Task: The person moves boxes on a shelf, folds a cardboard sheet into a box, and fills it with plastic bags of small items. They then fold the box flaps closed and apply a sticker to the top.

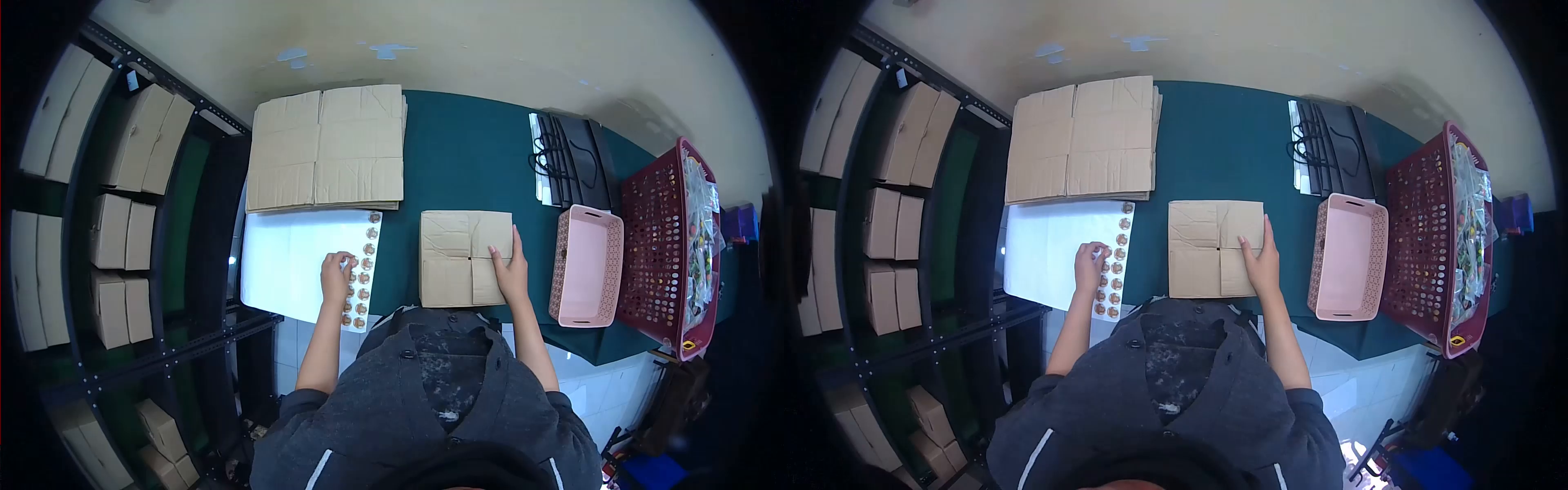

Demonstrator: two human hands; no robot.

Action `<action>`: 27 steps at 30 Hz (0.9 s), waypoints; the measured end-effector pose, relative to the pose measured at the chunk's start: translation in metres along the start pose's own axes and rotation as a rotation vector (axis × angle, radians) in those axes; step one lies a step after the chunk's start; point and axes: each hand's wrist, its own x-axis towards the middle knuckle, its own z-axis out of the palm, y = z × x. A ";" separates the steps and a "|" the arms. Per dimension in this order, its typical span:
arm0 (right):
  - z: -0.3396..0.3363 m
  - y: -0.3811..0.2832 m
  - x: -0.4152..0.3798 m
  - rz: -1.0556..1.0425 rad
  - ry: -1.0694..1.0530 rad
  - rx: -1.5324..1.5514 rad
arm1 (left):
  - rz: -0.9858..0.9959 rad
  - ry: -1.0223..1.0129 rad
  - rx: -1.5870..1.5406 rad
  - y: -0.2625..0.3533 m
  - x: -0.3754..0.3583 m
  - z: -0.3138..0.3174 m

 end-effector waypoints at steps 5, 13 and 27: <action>-0.001 -0.002 0.000 -0.009 -0.003 0.010 | -0.097 -0.094 -0.054 -0.006 0.007 0.002; 0.000 0.002 0.001 -0.009 0.013 -0.008 | -0.100 -0.035 -0.160 0.016 0.000 -0.008; 0.001 0.000 0.000 -0.010 0.015 -0.014 | -0.062 0.088 -0.142 0.019 -0.014 0.004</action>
